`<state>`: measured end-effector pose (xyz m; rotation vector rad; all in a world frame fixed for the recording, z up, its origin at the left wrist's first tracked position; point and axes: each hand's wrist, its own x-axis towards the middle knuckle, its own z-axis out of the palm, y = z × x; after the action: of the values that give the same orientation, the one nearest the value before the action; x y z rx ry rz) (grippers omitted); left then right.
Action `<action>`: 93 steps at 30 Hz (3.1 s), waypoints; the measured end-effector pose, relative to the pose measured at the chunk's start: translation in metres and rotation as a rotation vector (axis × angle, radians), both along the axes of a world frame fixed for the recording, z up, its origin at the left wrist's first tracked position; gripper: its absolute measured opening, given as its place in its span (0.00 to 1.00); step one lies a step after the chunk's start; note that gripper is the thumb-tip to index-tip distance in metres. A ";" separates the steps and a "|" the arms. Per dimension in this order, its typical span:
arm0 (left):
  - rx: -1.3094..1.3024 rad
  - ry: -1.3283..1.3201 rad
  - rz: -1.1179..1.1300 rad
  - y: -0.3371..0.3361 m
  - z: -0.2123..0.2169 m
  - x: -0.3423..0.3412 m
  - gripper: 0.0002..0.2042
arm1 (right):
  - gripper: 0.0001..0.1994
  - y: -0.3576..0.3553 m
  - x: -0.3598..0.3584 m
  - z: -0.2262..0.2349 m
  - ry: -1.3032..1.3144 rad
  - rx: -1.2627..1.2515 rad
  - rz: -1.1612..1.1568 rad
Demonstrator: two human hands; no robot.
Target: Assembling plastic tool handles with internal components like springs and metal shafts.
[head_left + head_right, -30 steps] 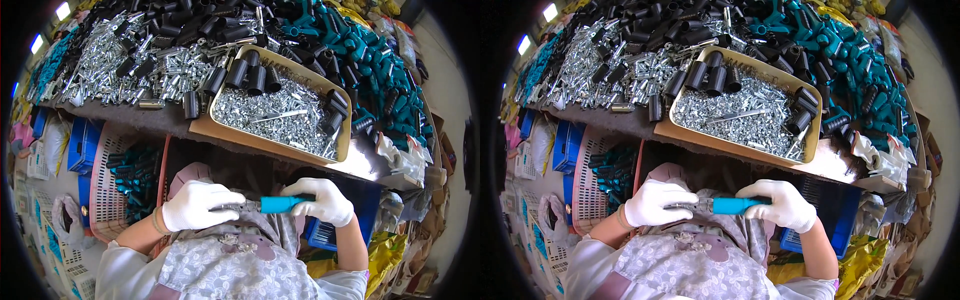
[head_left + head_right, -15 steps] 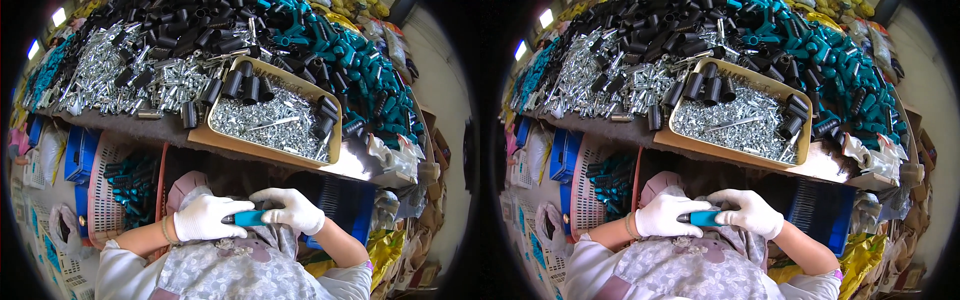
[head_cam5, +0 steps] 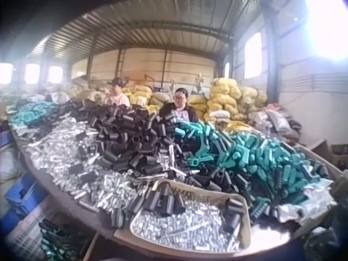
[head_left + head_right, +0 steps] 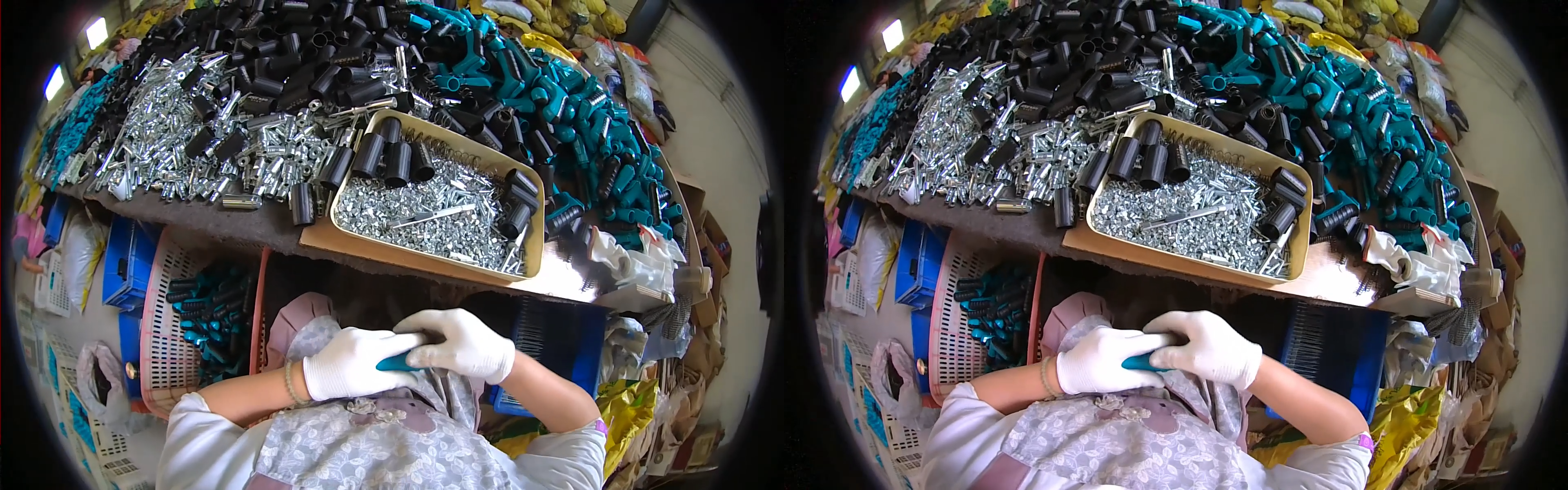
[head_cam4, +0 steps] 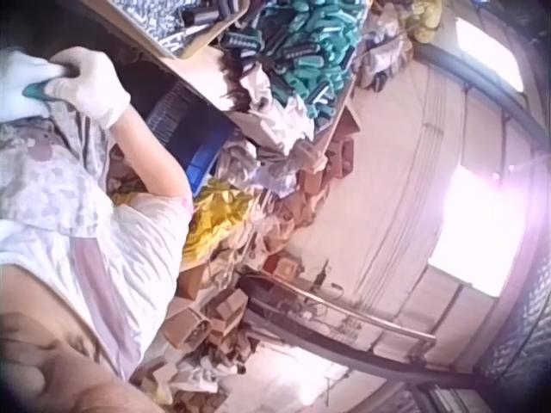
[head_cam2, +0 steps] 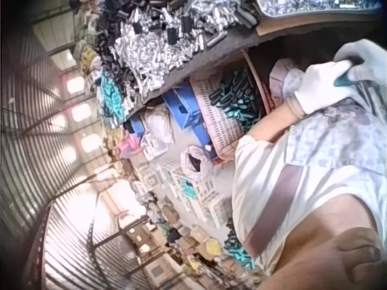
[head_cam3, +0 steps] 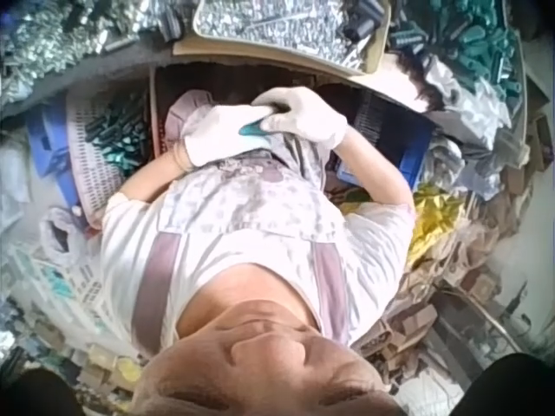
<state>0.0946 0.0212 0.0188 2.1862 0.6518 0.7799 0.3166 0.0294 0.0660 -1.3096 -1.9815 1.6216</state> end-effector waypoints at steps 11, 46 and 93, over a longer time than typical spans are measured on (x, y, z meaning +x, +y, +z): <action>0.053 0.030 0.154 0.005 0.000 -0.002 0.25 | 0.07 0.149 0.048 0.017 -0.695 1.097 -0.069; 0.015 0.385 0.169 0.010 -0.002 -0.033 0.17 | 0.04 0.019 -0.014 -0.017 -0.062 0.818 0.216; 0.126 0.057 0.281 -0.007 0.006 -0.031 0.23 | 0.07 0.100 0.027 -0.002 -0.365 0.836 -0.422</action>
<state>0.0636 0.0142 0.0249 2.2658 0.9779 0.9263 0.3441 0.1293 0.0637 -1.5427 -2.0112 0.2951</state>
